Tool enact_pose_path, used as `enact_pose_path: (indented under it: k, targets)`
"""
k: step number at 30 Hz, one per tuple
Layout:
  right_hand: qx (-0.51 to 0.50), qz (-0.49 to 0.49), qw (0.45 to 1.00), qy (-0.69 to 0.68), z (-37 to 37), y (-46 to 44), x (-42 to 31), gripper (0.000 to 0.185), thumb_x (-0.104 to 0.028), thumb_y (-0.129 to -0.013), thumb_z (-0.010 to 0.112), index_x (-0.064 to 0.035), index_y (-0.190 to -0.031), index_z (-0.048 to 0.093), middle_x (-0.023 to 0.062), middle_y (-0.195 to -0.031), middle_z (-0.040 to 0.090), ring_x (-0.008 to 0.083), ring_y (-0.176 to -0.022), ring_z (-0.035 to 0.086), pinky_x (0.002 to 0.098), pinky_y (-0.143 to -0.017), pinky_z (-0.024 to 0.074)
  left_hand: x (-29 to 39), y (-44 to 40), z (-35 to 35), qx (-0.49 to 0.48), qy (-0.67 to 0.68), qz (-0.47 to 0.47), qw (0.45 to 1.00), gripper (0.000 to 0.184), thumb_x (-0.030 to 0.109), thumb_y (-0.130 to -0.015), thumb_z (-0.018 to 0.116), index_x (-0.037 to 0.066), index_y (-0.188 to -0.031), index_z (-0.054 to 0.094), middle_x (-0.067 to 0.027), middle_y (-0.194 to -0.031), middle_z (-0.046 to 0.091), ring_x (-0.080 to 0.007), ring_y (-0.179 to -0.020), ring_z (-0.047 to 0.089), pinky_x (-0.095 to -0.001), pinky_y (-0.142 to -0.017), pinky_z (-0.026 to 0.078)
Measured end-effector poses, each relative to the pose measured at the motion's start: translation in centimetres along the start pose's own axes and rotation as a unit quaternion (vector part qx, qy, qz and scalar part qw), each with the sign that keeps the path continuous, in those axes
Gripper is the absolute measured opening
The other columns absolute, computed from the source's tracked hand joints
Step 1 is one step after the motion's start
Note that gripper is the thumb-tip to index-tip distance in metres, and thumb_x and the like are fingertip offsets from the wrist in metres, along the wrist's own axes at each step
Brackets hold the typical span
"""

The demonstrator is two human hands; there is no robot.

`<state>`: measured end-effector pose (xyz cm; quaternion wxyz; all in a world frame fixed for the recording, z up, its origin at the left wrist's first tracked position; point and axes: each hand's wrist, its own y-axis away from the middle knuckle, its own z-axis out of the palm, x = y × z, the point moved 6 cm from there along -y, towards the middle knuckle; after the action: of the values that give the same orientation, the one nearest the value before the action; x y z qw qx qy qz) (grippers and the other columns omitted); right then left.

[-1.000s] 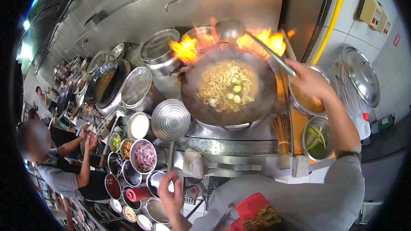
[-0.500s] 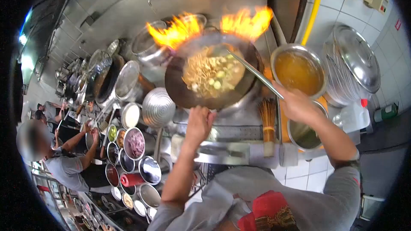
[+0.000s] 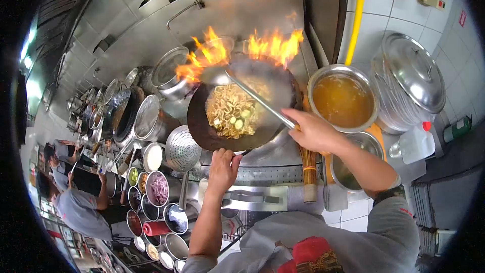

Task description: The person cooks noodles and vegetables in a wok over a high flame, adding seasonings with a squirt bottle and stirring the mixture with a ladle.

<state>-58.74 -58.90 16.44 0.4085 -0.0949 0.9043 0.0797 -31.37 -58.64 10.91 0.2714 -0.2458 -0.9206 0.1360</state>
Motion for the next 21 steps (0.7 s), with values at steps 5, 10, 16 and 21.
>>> enact_pose_path:
  k: [5,10,16,21]
  targets:
    - [-0.011,0.081,0.969,-0.235,-1.0,-3.1,-0.9,0.063,-0.018,-0.099,0.06,-0.0086,-0.154,0.03,0.0013,-0.073,0.053,0.0107,-0.06,0.052,0.0284,-0.052,0.0441,1.1,1.9,-3.9,-0.004,-0.039,-0.044,0.998,0.045,0.015,-0.087,0.072,0.003,-0.129,0.06,-0.0207,-0.123,0.059,-0.0393,-0.111,0.058,-0.0445,-0.095,0.046]
    - [0.046,0.036,0.969,-0.238,1.7,-6.3,-5.7,0.064,-0.009,-0.096,0.059,-0.0016,-0.152,0.03,0.0005,-0.068,0.051,0.0081,-0.049,0.047,0.026,-0.04,0.0366,-5.6,12.4,-8.2,0.054,-0.018,-0.213,0.975,0.047,0.016,-0.087,0.073,0.0,-0.129,0.06,-0.0236,-0.123,0.06,-0.0417,-0.113,0.057,-0.0471,-0.098,0.045]
    - [0.008,-0.005,0.977,-0.215,9.1,-27.4,-12.9,0.06,-0.009,-0.09,0.059,-0.0046,-0.147,0.04,0.0042,-0.067,0.054,0.0122,-0.046,0.047,0.0299,-0.039,0.0369,-8.6,17.9,-8.7,0.09,0.035,-0.273,0.957,0.041,0.014,-0.085,0.074,0.0,-0.123,0.063,-0.0227,-0.118,0.063,-0.041,-0.109,0.06,-0.0444,-0.096,0.048]
    - [0.108,-0.055,0.987,0.11,18.4,-45.1,-15.0,0.044,-0.013,-0.086,0.055,0.0009,-0.128,0.055,0.0199,-0.08,0.068,0.0284,-0.052,0.061,0.0391,-0.046,0.048,-8.6,18.6,-13.5,0.098,0.076,-0.328,0.937,0.038,0.012,-0.086,0.073,-0.001,-0.12,0.064,-0.0227,-0.112,0.065,-0.0401,-0.103,0.063,-0.0432,-0.089,0.051]
